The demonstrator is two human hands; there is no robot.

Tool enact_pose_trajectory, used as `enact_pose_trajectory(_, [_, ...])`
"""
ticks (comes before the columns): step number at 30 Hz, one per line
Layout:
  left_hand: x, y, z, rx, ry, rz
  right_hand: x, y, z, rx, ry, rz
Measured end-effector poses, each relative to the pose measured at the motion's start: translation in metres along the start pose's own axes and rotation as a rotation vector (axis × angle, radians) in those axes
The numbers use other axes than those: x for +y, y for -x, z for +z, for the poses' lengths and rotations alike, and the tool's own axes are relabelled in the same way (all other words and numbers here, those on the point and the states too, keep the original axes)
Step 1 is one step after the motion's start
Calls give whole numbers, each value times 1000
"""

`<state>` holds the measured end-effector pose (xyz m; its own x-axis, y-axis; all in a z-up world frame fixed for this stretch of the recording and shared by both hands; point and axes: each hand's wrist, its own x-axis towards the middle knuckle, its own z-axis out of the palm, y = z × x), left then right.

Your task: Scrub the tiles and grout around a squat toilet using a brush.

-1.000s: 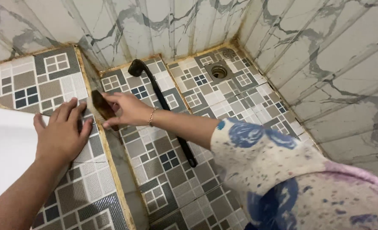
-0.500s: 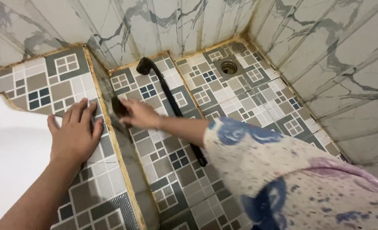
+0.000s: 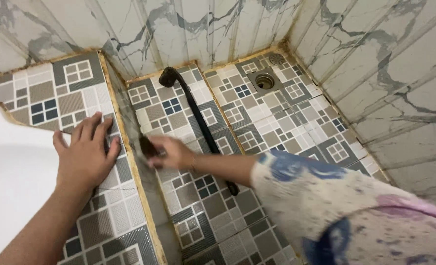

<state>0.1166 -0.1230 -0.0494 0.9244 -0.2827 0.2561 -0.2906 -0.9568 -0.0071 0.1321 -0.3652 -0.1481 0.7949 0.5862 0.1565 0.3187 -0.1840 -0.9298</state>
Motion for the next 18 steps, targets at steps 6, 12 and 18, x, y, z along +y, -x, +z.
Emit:
enact_pose_trajectory(6, [7,-5,-7,29,23,-31,-2,-17,-10,34,44,-18])
enact_pose_trajectory(12, [7,-3,-5,26,13,-34,-26,99,28,-176,-43,32])
enact_pose_trajectory(18, [8,-4,-5,-24,-2,-46,-4,24,13,-48,-27,176])
